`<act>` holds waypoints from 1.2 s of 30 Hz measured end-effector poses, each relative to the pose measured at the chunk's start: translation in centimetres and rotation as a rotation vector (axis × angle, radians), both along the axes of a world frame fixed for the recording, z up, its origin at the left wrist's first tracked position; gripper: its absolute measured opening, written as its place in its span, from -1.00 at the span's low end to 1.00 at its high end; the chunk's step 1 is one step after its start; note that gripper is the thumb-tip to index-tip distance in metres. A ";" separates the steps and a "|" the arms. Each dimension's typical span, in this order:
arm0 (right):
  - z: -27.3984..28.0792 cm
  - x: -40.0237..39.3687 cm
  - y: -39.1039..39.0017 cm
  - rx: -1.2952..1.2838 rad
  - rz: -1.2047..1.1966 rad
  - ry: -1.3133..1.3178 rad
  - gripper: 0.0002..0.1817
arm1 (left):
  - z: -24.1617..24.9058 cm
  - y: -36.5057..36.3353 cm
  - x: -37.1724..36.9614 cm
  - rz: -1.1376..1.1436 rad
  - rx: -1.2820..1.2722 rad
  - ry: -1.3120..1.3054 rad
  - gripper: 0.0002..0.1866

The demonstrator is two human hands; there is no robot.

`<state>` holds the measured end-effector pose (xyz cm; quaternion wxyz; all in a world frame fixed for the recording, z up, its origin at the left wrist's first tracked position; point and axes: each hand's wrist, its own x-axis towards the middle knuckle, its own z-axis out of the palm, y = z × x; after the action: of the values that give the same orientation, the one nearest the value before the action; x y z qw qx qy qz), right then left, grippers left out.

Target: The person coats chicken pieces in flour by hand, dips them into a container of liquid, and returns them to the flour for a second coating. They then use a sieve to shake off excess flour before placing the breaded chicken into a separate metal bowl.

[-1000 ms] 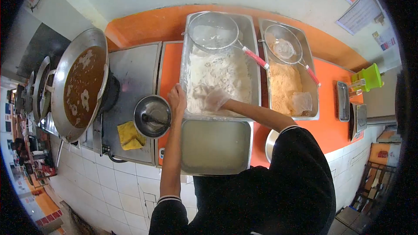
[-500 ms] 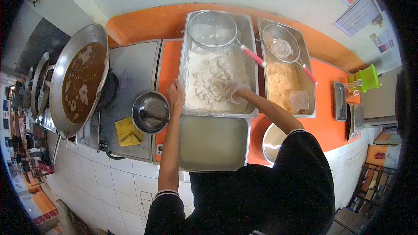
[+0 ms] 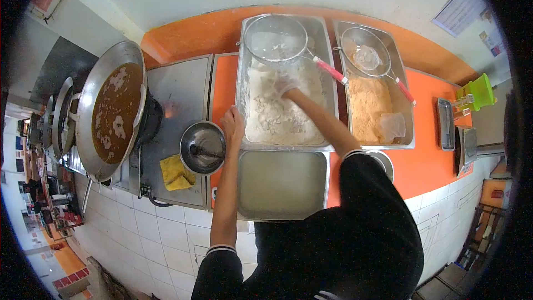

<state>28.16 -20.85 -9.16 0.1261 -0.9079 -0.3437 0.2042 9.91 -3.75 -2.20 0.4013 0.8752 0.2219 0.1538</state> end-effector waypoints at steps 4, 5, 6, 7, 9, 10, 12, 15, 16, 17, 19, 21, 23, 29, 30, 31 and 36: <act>-10.7 -8.3 4.3 0.249 0.003 -0.398 -0.13 | -0.3 -0.1 0.0 0.044 0.045 -0.063 -0.47; 1.6 -12.1 4.5 -0.238 0.113 -0.147 -0.22 | -0.3 -0.3 0.0 0.050 0.032 -0.067 -0.47; 5.4 -13.4 3.2 -0.175 0.178 -0.144 -0.28 | -0.2 -0.1 0.1 0.025 0.017 -0.032 -0.47; 7.6 -14.3 1.1 -0.112 0.242 -0.138 -0.33 | 0.0 0.2 0.3 -0.002 -0.001 0.005 -0.48; 5.3 -13.8 -2.5 -0.029 0.318 -0.139 -0.40 | -0.9 0.4 -0.1 -0.041 0.068 -0.036 -0.48; 2.4 -11.7 -3.7 -0.007 0.336 -0.155 -0.41 | -2.1 0.5 0.0 -0.050 0.157 -0.122 -0.48; 1.1 -7.8 -4.2 0.124 0.329 -0.186 -0.49 | -2.4 0.8 0.2 -0.049 0.192 -0.174 -0.49; 1.0 -4.7 -3.3 0.063 0.160 0.023 -0.61 | -1.4 0.5 0.5 -0.021 0.059 -0.071 -0.49; 1.1 -4.1 -3.0 0.008 0.200 -0.024 -0.61 | -1.3 0.6 0.6 -0.002 0.039 -0.036 -0.49; 1.0 -4.1 -2.6 -0.050 0.247 -0.062 -0.61 | -1.5 0.5 0.4 0.021 0.015 0.008 -0.49; 1.5 -5.6 -3.2 -0.074 0.314 -0.068 -0.61 | -0.1 0.2 -0.3 -0.019 -0.048 0.040 -0.49; 5.3 -5.7 -4.5 -0.020 0.319 -0.082 -0.56 | 0.0 0.5 0.0 -0.030 -0.039 0.018 -0.48; 5.7 -4.9 -5.9 -0.010 0.262 -0.159 -0.45 | -0.8 0.4 0.1 -0.015 0.031 -0.044 -0.48; -5.8 -7.7 -3.3 -0.124 0.215 -0.036 -0.29 | -0.7 0.3 0.1 -0.004 0.038 -0.087 -0.53; -3.7 -9.5 -4.1 -0.079 0.263 -0.087 -0.30 | -0.6 0.3 0.1 -0.006 0.017 -0.078 -0.53; 0.2 -12.0 -5.4 -0.035 0.314 -0.138 -0.32 | -0.4 0.3 0.1 -0.006 -0.006 -0.067 -0.53; 0.3 -8.1 -7.1 -0.088 0.368 -0.206 -0.28 | -1.9 1.0 0.1 -0.085 0.160 -0.185 -0.52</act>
<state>20.03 -27.96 -8.86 0.0110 -0.8505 -0.5056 0.1447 9.98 -2.78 -4.12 0.3550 0.8952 0.1335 0.2338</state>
